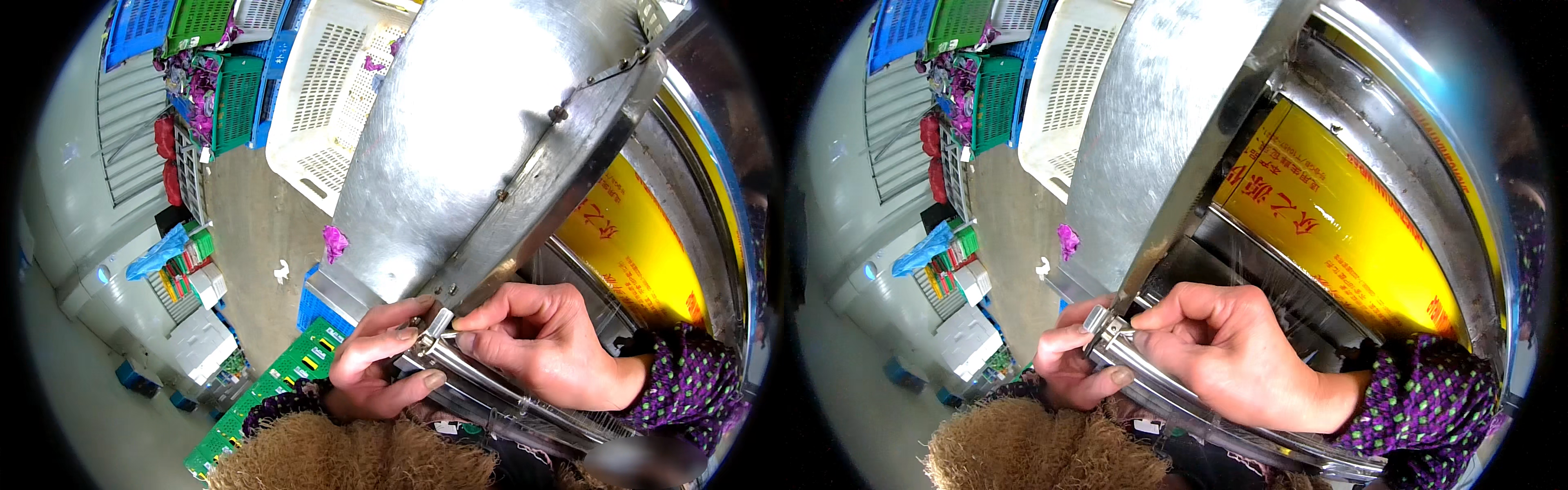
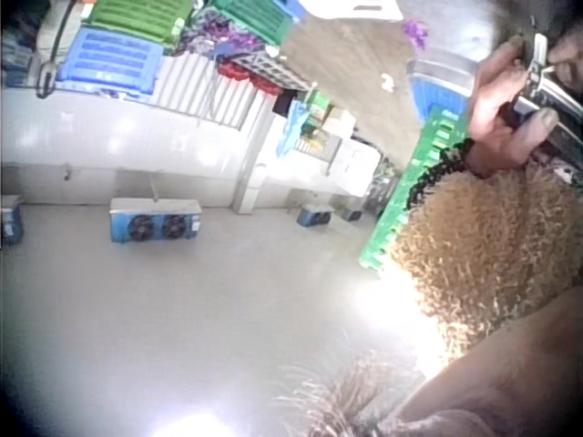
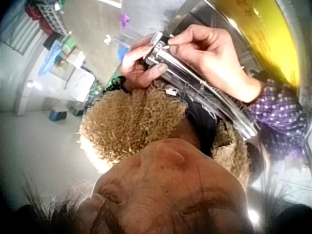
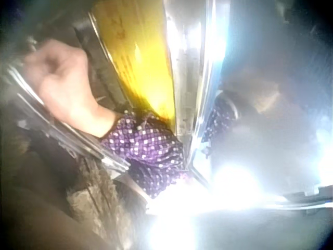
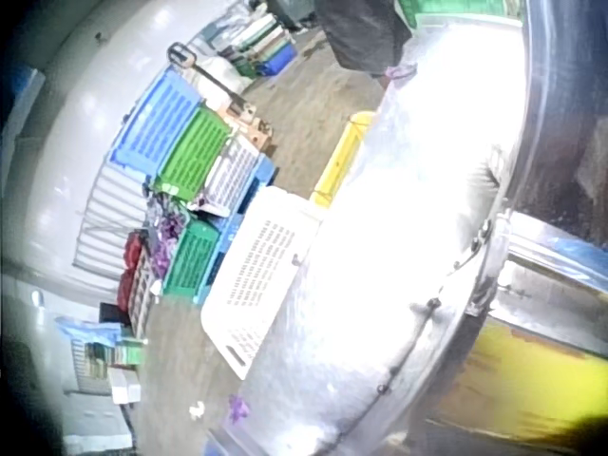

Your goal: The person uses their hands to repair a metal film-wrapping machine on a stainless steel table, attaching a metal spring and inserting a small pin into a slot while surrounded by red cabbages.

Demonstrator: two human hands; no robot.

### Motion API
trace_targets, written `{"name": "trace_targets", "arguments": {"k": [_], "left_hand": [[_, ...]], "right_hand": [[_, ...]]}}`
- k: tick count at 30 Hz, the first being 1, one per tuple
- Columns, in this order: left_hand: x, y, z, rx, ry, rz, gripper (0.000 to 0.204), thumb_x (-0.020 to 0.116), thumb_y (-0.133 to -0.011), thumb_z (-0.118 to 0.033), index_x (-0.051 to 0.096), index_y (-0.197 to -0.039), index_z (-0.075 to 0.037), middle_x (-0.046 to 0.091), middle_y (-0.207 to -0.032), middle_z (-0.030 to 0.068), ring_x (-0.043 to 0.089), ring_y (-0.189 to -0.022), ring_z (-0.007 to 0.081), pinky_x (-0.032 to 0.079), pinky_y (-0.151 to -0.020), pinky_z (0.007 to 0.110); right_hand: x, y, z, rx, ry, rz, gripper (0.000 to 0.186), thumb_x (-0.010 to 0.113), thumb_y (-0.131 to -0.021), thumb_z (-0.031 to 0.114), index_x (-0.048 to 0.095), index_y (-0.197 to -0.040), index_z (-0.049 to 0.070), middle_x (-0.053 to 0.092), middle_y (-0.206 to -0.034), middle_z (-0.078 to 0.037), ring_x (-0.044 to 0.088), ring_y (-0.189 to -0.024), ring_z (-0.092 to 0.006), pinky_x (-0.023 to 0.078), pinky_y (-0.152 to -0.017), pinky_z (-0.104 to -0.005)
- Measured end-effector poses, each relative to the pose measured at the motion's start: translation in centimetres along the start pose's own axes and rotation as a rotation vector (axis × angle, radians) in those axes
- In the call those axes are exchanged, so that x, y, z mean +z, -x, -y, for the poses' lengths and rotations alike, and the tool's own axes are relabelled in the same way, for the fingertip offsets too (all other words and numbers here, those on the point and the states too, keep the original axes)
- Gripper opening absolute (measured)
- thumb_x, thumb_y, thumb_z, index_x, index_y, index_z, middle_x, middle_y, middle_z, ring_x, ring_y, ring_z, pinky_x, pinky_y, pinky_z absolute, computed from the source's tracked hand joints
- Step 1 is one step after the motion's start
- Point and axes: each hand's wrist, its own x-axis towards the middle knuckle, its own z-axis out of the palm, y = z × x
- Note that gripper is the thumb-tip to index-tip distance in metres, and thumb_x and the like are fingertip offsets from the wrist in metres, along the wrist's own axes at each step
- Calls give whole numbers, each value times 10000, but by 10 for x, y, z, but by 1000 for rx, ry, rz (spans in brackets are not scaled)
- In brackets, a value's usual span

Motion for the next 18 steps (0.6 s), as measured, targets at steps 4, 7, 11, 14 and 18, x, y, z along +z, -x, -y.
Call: {"name": "trace_targets", "arguments": {"k": [4,7,11,14,18], "left_hand": [[6,-2,-3,-37,-47,-87,472,762,-732,17,538,-1148,41,547,-1185,327,624,-1046,347,513,-863,380],[12,-9,-13,-70,-83,-191,350,722,-723,53,606,-1053,56,619,-1081,275,662,-965,303,526,-813,345],[7,-22,-13,-13,-162,-191,254,665,-722,67,624,-972,59,663,-971,204,683,-873,271,526,-754,309],[12,-19,-11,20,-200,-245,201,659,-733,28,632,-932,23,667,-887,141,678,-781,241,523,-693,295],[14,-22,-7,48,-200,-310,147,646,-720,-19,623,-866,-19,640,-760,111,653,-664,245,512,-597,307]], "right_hand": [[3,2,-4,-60,-9,-51,85,637,-887,30,659,-938,-35,683,-830,-60,604,-711,-55,492,-618,-196],[3,2,-7,-76,38,-81,95,652,-866,19,664,-944,-32,689,-844,-58,615,-726,-66,499,-645,-197],[4,2,-8,-76,73,-148,89,649,-853,14,664,-931,-25,654,-777,-35,515,-578,-37,391,-504,-176],[7,3,-13,-112,60,-178,61,642,-860,7,667,-910,-18,626,-739,-23,436,-517,-28,305,-450,-178],[12,4,-16,-184,113,-203,57,636,-856,-15,670,-902,-9,623,-728,-10,404,-496,-19,270,-438,-179]]}}
